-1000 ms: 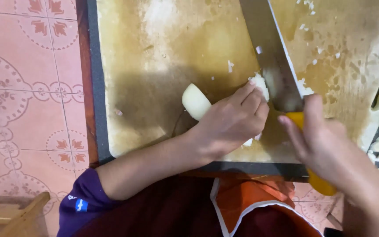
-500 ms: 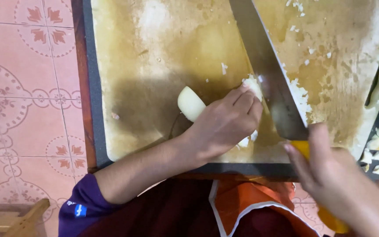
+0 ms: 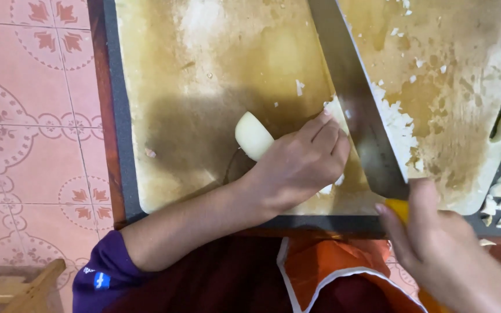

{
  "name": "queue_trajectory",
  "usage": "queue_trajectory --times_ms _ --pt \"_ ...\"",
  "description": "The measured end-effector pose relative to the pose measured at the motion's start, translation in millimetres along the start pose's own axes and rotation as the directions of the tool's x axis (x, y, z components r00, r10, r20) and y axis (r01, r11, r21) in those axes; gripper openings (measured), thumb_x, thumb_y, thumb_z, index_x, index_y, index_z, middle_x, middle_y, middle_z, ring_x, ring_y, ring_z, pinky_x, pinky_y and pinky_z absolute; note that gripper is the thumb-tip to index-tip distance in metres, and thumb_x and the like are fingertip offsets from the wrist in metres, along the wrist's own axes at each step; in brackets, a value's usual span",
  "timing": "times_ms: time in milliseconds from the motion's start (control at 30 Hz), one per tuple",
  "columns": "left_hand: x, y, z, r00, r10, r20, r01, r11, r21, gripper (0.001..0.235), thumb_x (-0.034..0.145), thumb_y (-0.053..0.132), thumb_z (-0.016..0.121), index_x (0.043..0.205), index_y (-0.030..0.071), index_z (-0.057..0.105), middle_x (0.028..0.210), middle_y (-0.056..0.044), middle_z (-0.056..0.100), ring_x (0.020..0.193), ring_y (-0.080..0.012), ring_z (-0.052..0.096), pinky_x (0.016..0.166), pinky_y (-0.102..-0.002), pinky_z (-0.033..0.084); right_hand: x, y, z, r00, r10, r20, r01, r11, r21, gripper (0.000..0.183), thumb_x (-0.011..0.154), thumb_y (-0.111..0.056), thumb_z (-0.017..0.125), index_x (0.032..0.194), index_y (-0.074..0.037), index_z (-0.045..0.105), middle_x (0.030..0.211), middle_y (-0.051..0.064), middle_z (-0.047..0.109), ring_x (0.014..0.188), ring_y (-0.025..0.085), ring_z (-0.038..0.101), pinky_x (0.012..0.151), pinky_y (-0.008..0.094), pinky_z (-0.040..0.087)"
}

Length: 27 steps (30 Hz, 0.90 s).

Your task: The person chops a white onion into small pieces using a large knife with a yellow handle on a wooden cutting board. They hold the onion with their left hand and slice it repeatedly, occasionally gathering the chopped pieces. A green bowl containing whole onions and a metal bowl with shredded ingredients are visible nearby.

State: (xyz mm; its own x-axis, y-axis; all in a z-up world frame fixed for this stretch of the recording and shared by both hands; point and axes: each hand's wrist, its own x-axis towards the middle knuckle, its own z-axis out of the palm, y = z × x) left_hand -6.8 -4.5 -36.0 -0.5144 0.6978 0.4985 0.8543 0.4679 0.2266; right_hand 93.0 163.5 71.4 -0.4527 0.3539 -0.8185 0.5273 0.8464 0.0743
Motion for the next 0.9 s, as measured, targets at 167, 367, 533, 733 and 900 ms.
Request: queue_trajectory --times_ms 167,367,533,733,900 --pt "-4.3 3.7 9.1 1.0 -0.015 -0.012 0.015 1.0 0.005 0.013 0.087 -0.001 0.067 0.096 0.0 0.075 0.096 -0.017 0.073 0.101 -0.0298 0.073 0.094 -0.032 0.062 20.4 -39.6 -20.2 0.986 -0.112 -0.126 0.129 0.983 0.133 0.037 0.107 -0.04 0.048 0.107 -0.008 0.029 0.07 0.037 0.067 0.07 0.063 0.061 0.061 0.058 0.043" --pt "-10.6 -0.9 9.4 0.994 0.022 0.104 -0.019 0.999 -0.032 0.054 0.076 0.045 0.085 0.104 0.0 0.072 0.106 -0.018 0.071 0.119 -0.0309 0.068 0.103 -0.032 0.057 7.1 -12.3 -38.7 0.998 -0.065 0.023 0.065 0.998 -0.013 0.037 0.106 -0.046 0.049 0.102 -0.012 0.033 0.052 0.018 0.063 0.046 0.035 0.058 0.056 0.043 0.042" --pt "-4.8 -2.0 2.9 0.998 0.044 -0.04 -0.042 0.998 0.056 0.018 0.091 -0.007 0.064 0.08 0.008 0.067 0.078 -0.007 0.063 0.092 -0.0226 0.072 0.102 -0.026 0.059 1.3 11.7 -0.6 0.99 -0.132 -0.054 0.123 0.98 -0.156 0.042 0.098 -0.047 0.051 0.113 -0.013 0.03 0.052 0.017 0.068 0.051 0.046 0.065 0.053 0.044 0.047" --pt "-4.1 -2.6 1.8 0.999 0.021 0.027 -0.021 1.0 0.008 0.007 0.086 0.005 0.071 0.084 0.009 0.066 0.091 -0.015 0.071 0.1 -0.0279 0.072 0.098 -0.031 0.058 7.2 -54.7 -19.5 0.993 -0.09 -0.077 0.099 0.988 0.117 0.037 0.107 -0.039 0.048 0.106 -0.009 0.027 0.075 0.038 0.067 0.077 0.066 0.057 0.069 0.059 0.043" --pt "-2.3 -6.8 -4.7 0.997 0.058 -0.048 -0.057 0.998 0.027 0.015 0.088 -0.007 0.067 0.082 0.007 0.064 0.084 -0.011 0.06 0.087 -0.0257 0.062 0.083 -0.031 0.058 2.4 -30.6 -35.8 0.993 -0.107 -0.046 0.108 0.994 0.017 0.035 0.108 -0.042 0.047 0.109 -0.011 0.029 0.064 0.022 0.068 0.059 0.045 0.063 0.064 0.049 0.046"
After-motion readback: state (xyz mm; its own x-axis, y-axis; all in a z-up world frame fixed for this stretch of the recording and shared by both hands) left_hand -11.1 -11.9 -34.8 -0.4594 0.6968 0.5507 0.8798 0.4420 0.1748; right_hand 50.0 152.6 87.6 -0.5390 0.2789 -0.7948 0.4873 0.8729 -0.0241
